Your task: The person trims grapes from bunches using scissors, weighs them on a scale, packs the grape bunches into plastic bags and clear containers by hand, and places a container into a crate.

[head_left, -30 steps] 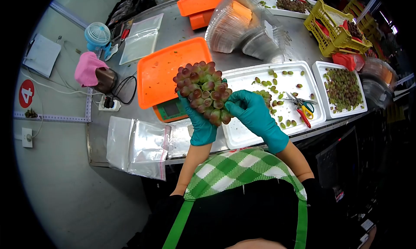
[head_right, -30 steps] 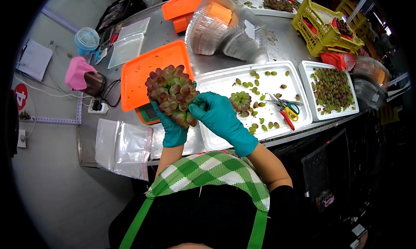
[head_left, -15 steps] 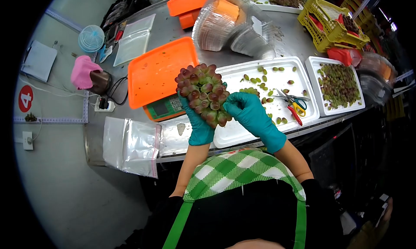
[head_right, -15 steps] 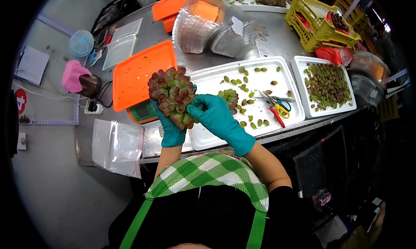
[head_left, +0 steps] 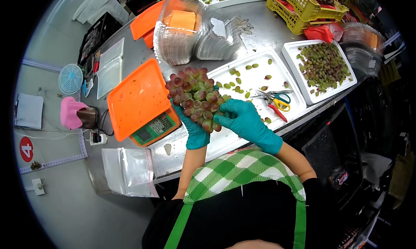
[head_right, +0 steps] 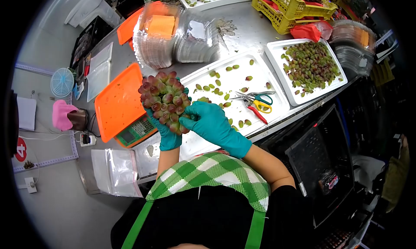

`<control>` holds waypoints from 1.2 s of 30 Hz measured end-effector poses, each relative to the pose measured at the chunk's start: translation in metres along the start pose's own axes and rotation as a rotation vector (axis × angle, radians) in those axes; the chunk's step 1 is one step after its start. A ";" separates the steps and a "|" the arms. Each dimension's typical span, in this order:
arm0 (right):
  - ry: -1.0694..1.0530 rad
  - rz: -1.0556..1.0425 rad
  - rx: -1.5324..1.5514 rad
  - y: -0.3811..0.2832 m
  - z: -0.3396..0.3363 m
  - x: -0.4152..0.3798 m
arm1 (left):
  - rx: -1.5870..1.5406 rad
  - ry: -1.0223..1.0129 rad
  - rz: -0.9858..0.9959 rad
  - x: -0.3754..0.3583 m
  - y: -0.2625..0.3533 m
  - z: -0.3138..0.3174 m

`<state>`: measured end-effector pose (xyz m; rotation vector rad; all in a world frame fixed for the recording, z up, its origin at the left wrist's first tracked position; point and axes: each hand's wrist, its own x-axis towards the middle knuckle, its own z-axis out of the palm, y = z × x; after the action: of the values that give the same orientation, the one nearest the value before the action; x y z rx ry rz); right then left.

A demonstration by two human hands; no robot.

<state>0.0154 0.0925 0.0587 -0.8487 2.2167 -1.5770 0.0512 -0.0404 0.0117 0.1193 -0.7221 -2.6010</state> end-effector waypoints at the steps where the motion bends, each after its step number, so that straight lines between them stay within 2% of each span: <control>1: 0.001 0.038 0.103 0.005 0.000 0.001 | -0.045 -0.021 -0.028 0.003 -0.002 -0.003; 3: -0.010 0.112 0.308 0.014 0.000 0.003 | -0.137 -0.056 -0.072 0.007 -0.007 -0.012; 10: -0.132 0.228 0.410 0.017 -0.009 0.019 | -0.044 0.020 -0.057 0.013 -0.006 -0.016; 14: -0.165 0.211 0.388 0.021 -0.013 0.024 | -0.037 0.010 -0.081 0.016 -0.008 -0.015; 17: -0.216 0.355 0.628 0.011 -0.021 0.020 | -0.131 0.032 -0.068 0.022 -0.011 -0.015; 18: -0.192 0.279 0.610 0.013 -0.023 0.018 | -0.178 0.045 -0.064 0.025 -0.012 -0.017; 21: 0.030 0.268 0.604 0.032 -0.033 0.021 | -0.415 -0.032 -0.150 0.034 -0.013 -0.032; 22: 0.058 0.251 0.589 0.044 -0.038 0.024 | -0.151 0.189 -0.082 0.031 -0.010 -0.014; 23: 0.085 0.234 0.574 0.059 -0.042 0.025 | -0.180 0.110 -0.094 0.031 -0.009 -0.018; 25: 0.141 0.010 -0.200 0.089 -0.055 0.022 | -0.237 -0.049 -0.115 0.030 -0.005 -0.027; 27: 0.137 0.071 -0.513 0.112 -0.071 0.015 | -0.253 0.029 -0.132 0.032 -0.004 -0.022; 29: 0.139 0.030 -0.592 0.150 -0.085 0.006 | -0.299 0.054 -0.154 0.031 -0.003 -0.025; 31: -0.080 0.365 -0.802 0.162 -0.098 -0.003 | -0.309 0.084 -0.154 0.029 -0.003 -0.035; 32: -0.169 0.459 -0.953 0.168 -0.103 -0.011 | -0.280 0.127 -0.135 0.029 -0.004 -0.037; 36: -0.114 0.268 -0.903 0.183 -0.116 -0.025 | -0.322 0.230 -0.157 0.023 -0.007 -0.027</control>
<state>-0.0818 0.2371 -0.0721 -0.7503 2.7929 -0.3448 0.0331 -0.0571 -0.0144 0.3824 -0.2166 -2.7519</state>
